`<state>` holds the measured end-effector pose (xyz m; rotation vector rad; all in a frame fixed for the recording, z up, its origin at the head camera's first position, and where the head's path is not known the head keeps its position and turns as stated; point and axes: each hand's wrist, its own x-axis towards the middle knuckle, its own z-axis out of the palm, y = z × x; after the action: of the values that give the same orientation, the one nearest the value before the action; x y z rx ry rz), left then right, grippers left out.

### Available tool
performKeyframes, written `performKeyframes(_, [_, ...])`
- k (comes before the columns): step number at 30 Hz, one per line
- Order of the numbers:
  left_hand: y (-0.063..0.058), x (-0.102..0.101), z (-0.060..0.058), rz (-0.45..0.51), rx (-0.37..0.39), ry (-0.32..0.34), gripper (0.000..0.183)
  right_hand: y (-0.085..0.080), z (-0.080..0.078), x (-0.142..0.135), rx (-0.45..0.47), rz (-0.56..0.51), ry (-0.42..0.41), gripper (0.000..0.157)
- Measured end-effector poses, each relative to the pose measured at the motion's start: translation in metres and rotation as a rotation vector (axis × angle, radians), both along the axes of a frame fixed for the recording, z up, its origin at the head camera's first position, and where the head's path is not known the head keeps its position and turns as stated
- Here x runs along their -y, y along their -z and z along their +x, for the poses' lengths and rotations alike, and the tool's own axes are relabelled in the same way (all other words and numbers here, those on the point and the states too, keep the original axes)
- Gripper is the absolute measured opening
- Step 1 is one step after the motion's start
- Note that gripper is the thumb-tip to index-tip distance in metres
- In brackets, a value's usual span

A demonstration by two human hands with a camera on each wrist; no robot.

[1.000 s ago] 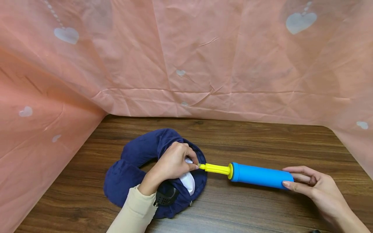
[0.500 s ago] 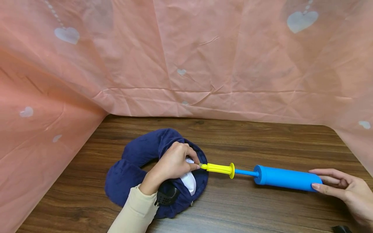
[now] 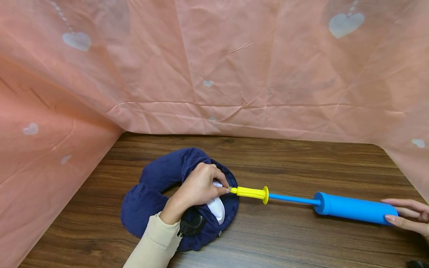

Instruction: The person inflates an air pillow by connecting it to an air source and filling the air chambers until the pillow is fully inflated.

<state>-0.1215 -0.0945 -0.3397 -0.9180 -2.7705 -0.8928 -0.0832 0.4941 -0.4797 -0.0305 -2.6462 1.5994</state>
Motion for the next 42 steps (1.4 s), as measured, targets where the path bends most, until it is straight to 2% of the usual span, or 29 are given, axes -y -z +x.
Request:
performKeyframes(2, [-0.001,0.000,0.001,0.002,0.002,-0.002,0.011,-0.004,0.002,0.011,-0.006,-0.084,-0.035,0.060])
performKeyframes(4, [-0.002,0.000,0.002,0.002,0.005,-0.006,0.011,-0.010,0.004,0.025,0.000,-0.123,-0.057,0.058])
performKeyframes(7, [-0.003,0.000,0.003,0.000,0.005,-0.018,0.010,-0.021,0.007,0.046,0.018,-0.103,-0.065,0.053])
performKeyframes(10, [-0.004,0.000,0.004,-0.011,-0.007,-0.032,0.010,-0.033,0.007,0.065,0.058,-0.033,-0.066,0.048])
performKeyframes(13, [-0.004,0.000,0.005,-0.032,-0.021,-0.051,0.011,-0.041,0.007,0.082,0.091,-0.036,-0.075,0.044])
performKeyframes(17, [-0.006,0.000,0.006,-0.074,-0.031,-0.076,0.012,-0.048,0.009,0.104,0.122,-0.032,-0.069,0.040])
performKeyframes(23, [-0.007,-0.002,0.007,-0.093,-0.035,-0.084,0.012,-0.053,0.009,0.130,0.139,0.045,-0.066,0.040])
performKeyframes(33, [-0.005,-0.004,0.007,-0.081,-0.011,-0.076,0.011,-0.054,0.009,0.149,0.128,0.005,-0.120,0.038])
performKeyframes(42, [-0.004,-0.004,0.006,-0.071,0.007,-0.072,0.007,-0.052,0.005,0.129,0.141,0.022,-0.107,0.040])
